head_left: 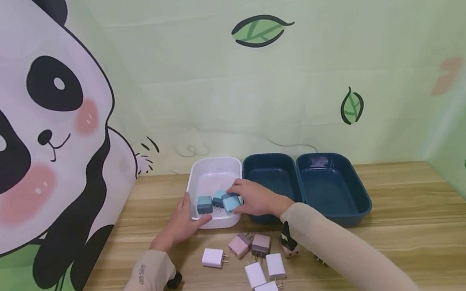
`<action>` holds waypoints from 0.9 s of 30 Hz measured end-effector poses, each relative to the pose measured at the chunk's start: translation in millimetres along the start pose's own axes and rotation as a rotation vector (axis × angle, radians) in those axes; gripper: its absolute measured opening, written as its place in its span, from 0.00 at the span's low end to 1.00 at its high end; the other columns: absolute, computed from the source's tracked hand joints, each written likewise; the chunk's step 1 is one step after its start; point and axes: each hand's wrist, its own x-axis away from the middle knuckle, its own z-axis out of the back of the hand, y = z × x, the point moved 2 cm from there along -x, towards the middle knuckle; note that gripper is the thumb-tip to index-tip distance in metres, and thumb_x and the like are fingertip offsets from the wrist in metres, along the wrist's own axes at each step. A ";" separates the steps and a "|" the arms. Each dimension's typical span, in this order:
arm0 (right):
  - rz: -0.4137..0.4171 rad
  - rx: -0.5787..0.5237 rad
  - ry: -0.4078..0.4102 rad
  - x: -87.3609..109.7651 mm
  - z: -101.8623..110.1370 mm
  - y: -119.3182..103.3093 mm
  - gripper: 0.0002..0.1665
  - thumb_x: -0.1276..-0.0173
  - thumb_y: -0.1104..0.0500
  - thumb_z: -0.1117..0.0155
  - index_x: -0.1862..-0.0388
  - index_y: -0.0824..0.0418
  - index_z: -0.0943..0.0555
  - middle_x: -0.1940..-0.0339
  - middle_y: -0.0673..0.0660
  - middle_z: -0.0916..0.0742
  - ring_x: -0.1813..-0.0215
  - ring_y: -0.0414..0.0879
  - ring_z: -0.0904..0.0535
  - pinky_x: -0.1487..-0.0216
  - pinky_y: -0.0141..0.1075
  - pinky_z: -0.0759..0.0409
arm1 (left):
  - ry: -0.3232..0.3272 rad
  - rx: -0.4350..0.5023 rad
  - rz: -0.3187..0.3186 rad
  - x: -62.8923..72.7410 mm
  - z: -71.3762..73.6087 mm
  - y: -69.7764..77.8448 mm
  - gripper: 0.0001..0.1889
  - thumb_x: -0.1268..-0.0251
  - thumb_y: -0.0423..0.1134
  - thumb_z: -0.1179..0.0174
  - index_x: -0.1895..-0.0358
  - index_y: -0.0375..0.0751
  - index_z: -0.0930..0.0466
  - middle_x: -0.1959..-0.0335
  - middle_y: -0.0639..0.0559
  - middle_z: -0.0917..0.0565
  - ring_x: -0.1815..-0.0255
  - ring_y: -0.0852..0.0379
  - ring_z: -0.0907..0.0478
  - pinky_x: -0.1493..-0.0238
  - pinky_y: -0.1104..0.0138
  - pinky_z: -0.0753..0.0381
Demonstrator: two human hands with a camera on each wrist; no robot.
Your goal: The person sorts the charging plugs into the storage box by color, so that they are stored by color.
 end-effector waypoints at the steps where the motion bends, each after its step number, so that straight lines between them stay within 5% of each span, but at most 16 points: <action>1: -0.008 -0.005 0.000 -0.7 -0.2 0.6 0.32 0.40 0.51 0.30 0.39 0.62 0.25 0.42 0.57 0.23 0.44 0.46 0.28 0.40 0.38 0.30 | 0.000 -0.002 -0.002 0.1 0.1 0.2 0.57 0.40 0.59 0.40 0.28 0.28 0.71 0.28 0.27 0.58 0.30 0.33 0.50 0.35 0.45 0.46; 27: -0.080 -0.088 -0.048 -11.7 -11.8 4.9 0.32 0.38 0.50 0.32 0.38 0.61 0.26 0.41 0.56 0.23 0.44 0.46 0.28 0.40 0.38 0.30 | -0.008 -0.002 0.029 -1.8 -0.7 -1.4 0.58 0.42 0.61 0.40 0.27 0.31 0.71 0.28 0.30 0.57 0.30 0.35 0.49 0.35 0.45 0.45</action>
